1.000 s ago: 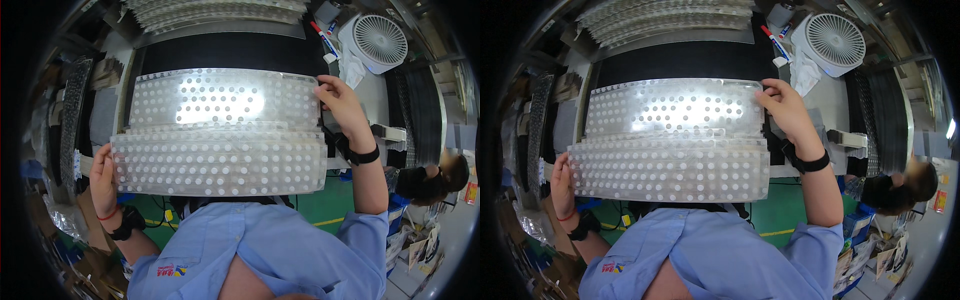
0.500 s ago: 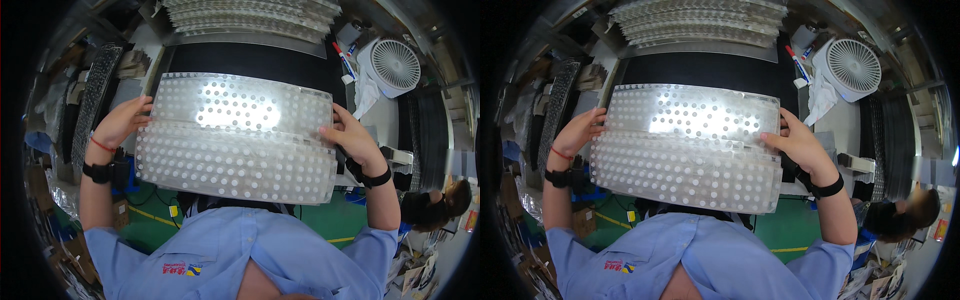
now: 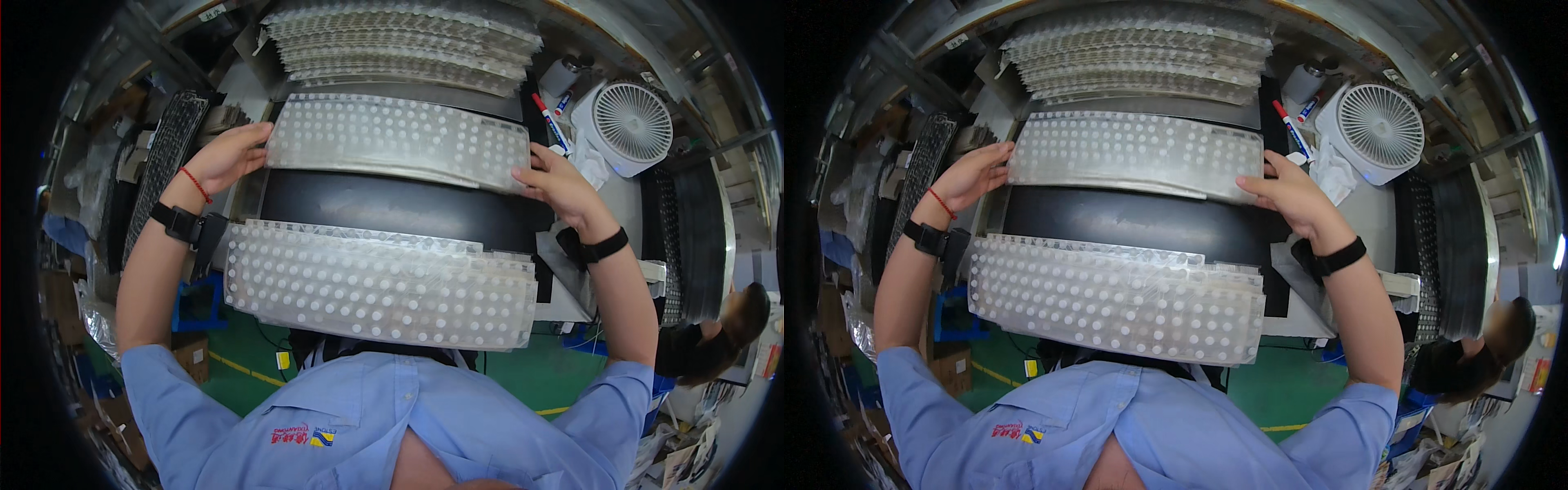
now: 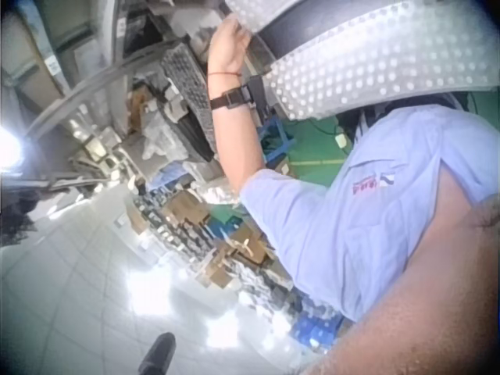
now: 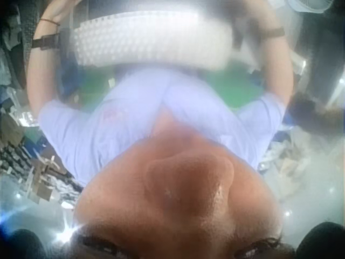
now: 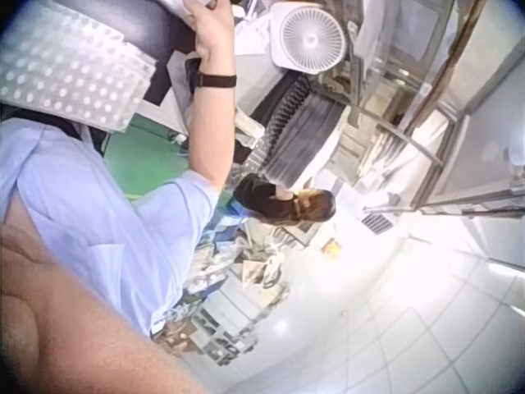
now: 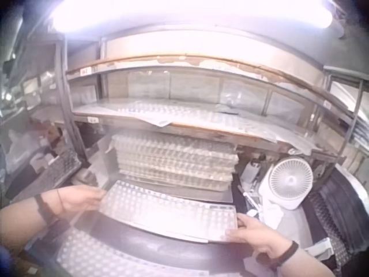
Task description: The recorder is inspecting and handling flexible silicone or plastic keypad membranes at a workbench.
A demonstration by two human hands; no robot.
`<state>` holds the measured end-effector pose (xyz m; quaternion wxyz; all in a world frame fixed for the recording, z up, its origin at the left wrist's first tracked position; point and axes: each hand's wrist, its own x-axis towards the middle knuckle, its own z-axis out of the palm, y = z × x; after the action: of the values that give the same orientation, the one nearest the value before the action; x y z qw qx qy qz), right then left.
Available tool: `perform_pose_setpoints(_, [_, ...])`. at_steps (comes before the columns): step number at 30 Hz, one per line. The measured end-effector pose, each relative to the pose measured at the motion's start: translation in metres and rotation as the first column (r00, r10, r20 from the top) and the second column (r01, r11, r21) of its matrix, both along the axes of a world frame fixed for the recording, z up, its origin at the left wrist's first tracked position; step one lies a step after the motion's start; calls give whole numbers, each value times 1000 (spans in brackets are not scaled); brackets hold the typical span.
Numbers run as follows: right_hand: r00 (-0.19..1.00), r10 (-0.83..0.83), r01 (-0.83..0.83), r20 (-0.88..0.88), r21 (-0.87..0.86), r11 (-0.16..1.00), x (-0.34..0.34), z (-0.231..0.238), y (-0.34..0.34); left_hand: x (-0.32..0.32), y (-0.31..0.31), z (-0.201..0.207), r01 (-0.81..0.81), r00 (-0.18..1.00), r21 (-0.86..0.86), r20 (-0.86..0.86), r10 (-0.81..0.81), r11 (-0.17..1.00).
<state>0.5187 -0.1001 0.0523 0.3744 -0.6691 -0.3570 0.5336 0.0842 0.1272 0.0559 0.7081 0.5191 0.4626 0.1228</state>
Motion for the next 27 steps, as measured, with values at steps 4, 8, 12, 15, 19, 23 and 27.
perform_pose_setpoints(4, [994,78,-64,-74,176,982,6,-9,18,6,13,-13,-3,1000,178,9,2,984])
perform_pose_setpoints(8, [999,-51,46,18,224,973,4,-16,18,11,9,-19,464,871,607,-444,-208,645])
perform_pose_setpoints(12, [901,39,-178,432,286,942,-3,-17,24,28,7,-21,569,720,639,-691,61,519])
perform_pose_setpoints(15, [707,6,-266,707,258,929,-10,-14,33,25,16,-28,509,786,670,-617,26,540])
perform_pose_setpoints(19, [645,-29,-217,763,220,951,0,-24,35,24,14,-36,419,844,634,-536,-21,649])
perform_pose_setpoints(23, [646,-21,-235,763,225,946,-6,-17,29,21,9,-39,232,930,696,-364,55,679])
perform_pose_setpoints(27, [539,41,-246,841,111,963,-9,-15,32,14,12,-43,275,911,651,-413,26,707])
